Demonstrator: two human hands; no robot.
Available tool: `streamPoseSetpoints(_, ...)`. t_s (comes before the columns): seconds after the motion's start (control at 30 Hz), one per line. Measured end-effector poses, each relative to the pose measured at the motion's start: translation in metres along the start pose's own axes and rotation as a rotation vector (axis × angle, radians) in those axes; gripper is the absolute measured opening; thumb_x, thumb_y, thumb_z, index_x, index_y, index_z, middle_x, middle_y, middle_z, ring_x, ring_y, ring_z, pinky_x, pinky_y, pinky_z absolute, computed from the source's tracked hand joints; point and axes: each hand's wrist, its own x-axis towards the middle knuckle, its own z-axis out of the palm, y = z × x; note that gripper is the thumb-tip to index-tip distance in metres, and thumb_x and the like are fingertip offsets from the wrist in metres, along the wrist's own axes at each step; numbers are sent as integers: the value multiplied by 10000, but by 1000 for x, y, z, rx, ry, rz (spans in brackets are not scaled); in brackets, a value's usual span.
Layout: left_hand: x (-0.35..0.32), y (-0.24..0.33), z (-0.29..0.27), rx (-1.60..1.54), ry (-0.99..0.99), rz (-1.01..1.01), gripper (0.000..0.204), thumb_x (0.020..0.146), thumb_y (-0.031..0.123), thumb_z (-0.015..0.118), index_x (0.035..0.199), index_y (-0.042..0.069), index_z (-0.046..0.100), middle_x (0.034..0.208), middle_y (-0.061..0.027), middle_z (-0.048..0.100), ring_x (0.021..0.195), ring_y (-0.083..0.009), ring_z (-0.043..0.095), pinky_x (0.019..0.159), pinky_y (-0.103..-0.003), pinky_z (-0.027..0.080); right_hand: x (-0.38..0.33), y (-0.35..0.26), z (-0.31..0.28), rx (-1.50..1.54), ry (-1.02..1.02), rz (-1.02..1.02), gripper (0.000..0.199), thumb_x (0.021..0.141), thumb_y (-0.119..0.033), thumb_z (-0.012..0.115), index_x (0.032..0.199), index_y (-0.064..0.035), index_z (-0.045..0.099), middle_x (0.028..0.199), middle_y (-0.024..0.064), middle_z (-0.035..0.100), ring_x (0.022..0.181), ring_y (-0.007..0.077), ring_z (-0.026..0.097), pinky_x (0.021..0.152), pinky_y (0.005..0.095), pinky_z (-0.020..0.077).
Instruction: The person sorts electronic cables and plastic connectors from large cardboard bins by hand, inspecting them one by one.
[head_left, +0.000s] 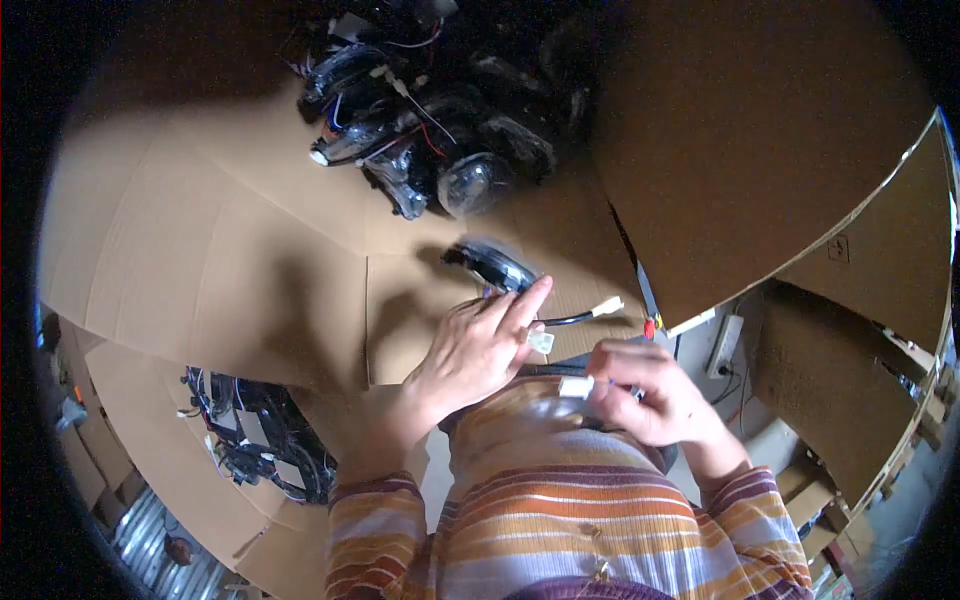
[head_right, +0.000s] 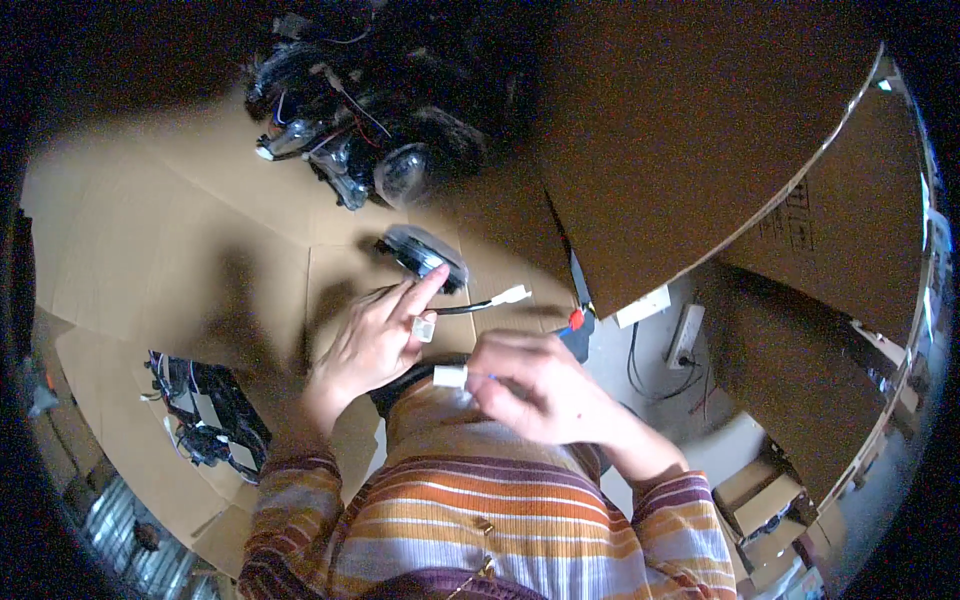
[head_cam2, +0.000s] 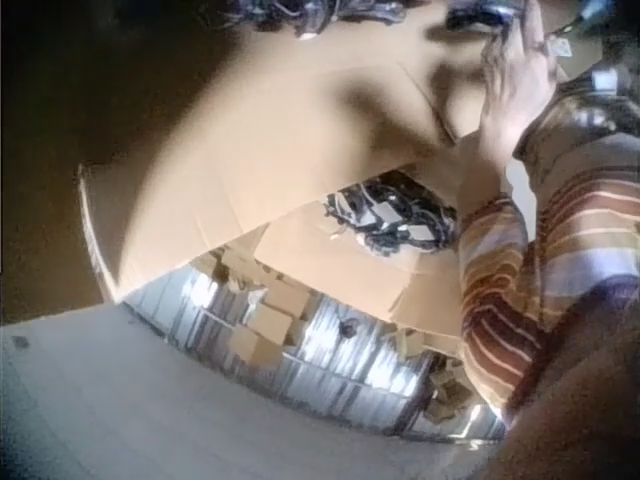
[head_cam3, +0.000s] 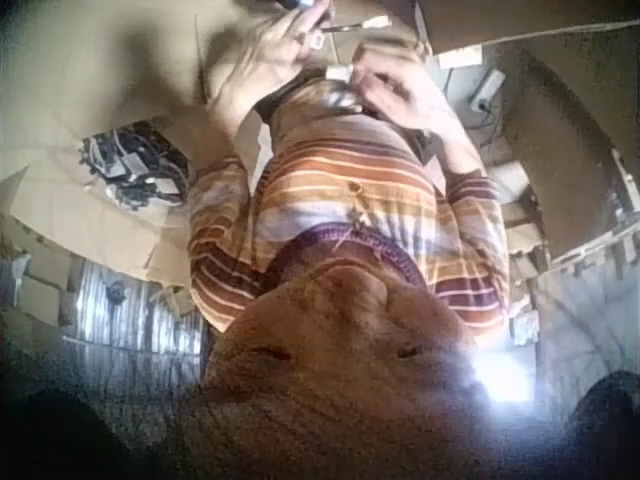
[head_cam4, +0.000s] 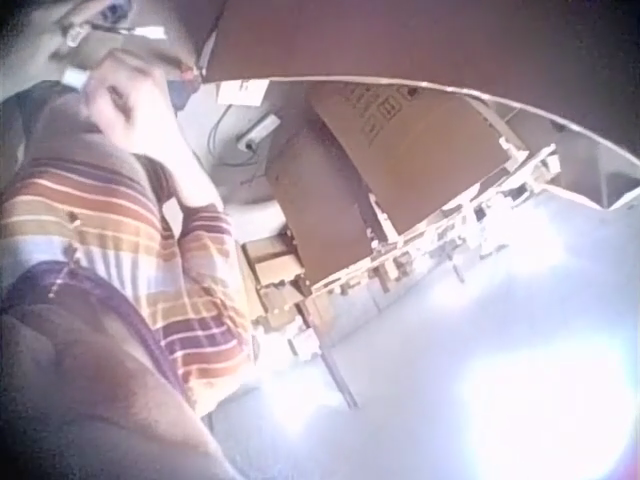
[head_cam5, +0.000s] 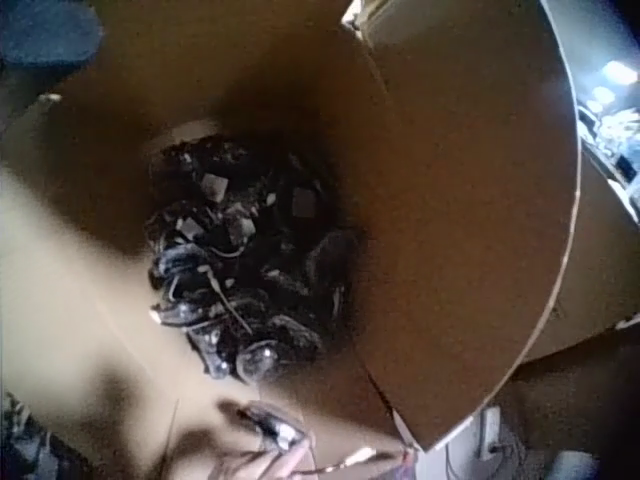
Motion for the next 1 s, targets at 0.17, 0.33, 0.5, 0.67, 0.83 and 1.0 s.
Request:
streamPoseSetpoints(0.17, 5, 7, 4, 138, 57, 89, 482, 688, 121, 553, 1133, 26, 396, 749, -91, 506, 635, -219, 524, 585, -313, 437, 0, 4, -2, -37, 74, 86, 125, 754, -116, 463, 717, 3, 480, 639, 107, 478, 575, 233, 480, 518, 310, 376)
streamPoseSetpoints(0.33, 5, 5, 5, 182, 87, 65, 486, 680, 109, 561, 1133, 29, 402, 695, -66, 491, 599, -202, 511, 563, -302, 432, -2, 8, 1, -128, 122, 127, 124, 730, -114, 478, 681, -1, 488, 591, 110, 473, 529, 251, 477, 487, 334, 366)
streamPoseSetpoints(0.5, 4, 11, 7, 158, 4, 42, 514, 672, 98, 566, 1148, 32, 383, 710, -69, 497, 603, -205, 514, 559, -304, 433, 0, 8, 10, -322, 227, 113, 118, 701, -100, 484, 639, 1, 483, 549, 115, 459, 506, 265, 480, 477, 346, 368)
streamPoseSetpoints(0.67, 5, 2, 15, -189, 52, -13, 431, 662, 15, 571, 1078, 49, 461, 726, -73, 507, 590, -206, 512, 527, -305, 423, -4, 10, 6, -233, 247, 135, 96, 694, -81, 484, 634, -5, 485, 556, 116, 462, 515, 256, 483, 483, 335, 373)
streamPoseSetpoints(0.83, -9, -6, 4, -723, 48, -88, 175, 721, -18, 547, 891, 17, 567, 668, -58, 499, 551, -118, 449, 494, -219, 348, -30, 2, -12, -17, 139, 93, 57, 695, -37, 477, 658, 5, 486, 599, 95, 471, 547, 235, 476, 499, 312, 378)
streamPoseSetpoints(1.0, -16, -8, -1, -1153, -51, -160, 154, 715, -47, 541, 865, -19, 566, 738, -45, 545, 636, -93, 468, 576, -210, 362, -30, 0, -16, 35, 57, 45, 47, 694, -23, 477, 661, 10, 482, 620, 100, 471, 582, 236, 477, 510, 313, 377)
